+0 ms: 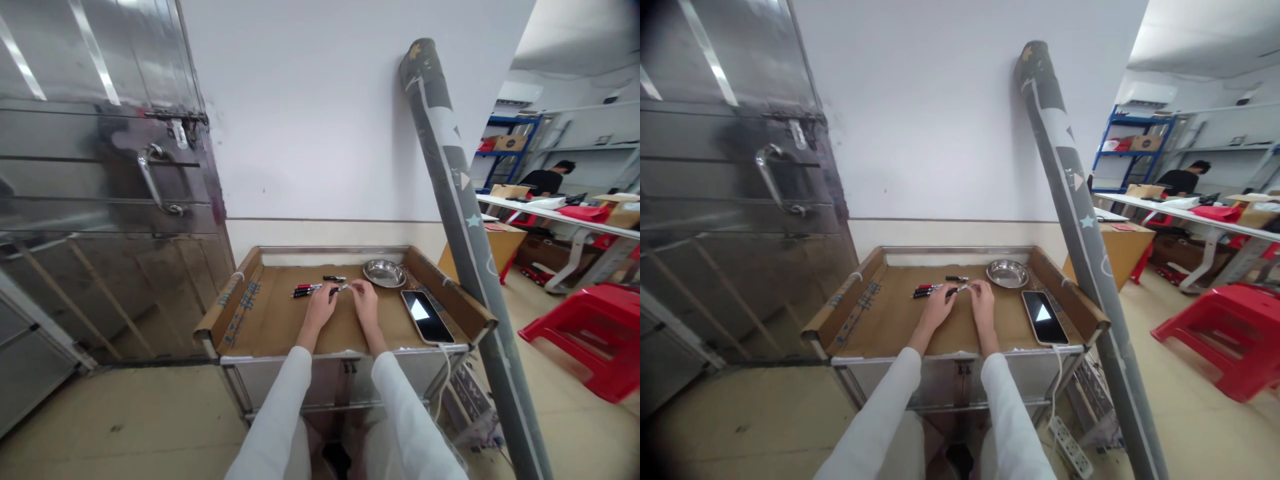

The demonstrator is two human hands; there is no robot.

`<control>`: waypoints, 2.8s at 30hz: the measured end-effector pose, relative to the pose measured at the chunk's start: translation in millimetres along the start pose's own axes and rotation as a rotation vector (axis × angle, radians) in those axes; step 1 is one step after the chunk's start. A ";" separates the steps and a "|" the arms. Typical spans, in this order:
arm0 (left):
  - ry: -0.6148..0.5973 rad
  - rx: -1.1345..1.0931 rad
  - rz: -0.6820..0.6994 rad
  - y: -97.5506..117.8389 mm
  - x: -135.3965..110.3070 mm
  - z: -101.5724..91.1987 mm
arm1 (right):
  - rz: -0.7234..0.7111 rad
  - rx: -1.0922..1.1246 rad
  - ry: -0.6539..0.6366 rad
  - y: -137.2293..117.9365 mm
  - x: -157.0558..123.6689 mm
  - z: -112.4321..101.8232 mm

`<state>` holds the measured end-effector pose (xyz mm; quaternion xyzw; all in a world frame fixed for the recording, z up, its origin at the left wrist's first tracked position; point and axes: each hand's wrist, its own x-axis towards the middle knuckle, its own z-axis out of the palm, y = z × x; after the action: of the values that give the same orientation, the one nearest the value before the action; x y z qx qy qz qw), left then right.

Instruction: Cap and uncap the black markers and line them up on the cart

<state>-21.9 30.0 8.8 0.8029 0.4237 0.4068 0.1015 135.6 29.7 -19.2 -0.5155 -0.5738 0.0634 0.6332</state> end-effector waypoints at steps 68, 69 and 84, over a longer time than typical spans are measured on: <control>0.134 0.665 -0.460 11.3 -16.3 -1.0 | 0.003 -0.161 -0.486 -7.4 -10.3 8.3; 0.125 0.688 -0.460 12.1 -17.7 -1.0 | -0.004 -0.160 -0.480 -6.2 -10.3 9.1; 0.176 0.715 -0.553 9.4 -15.8 4.5 | -0.085 -0.393 -0.480 -12.3 -6.8 6.5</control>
<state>-17.8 12.9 1.7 0.6069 0.7427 0.2593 -0.1134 121.9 23.1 -16.0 -0.5739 -0.7293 0.0446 0.3699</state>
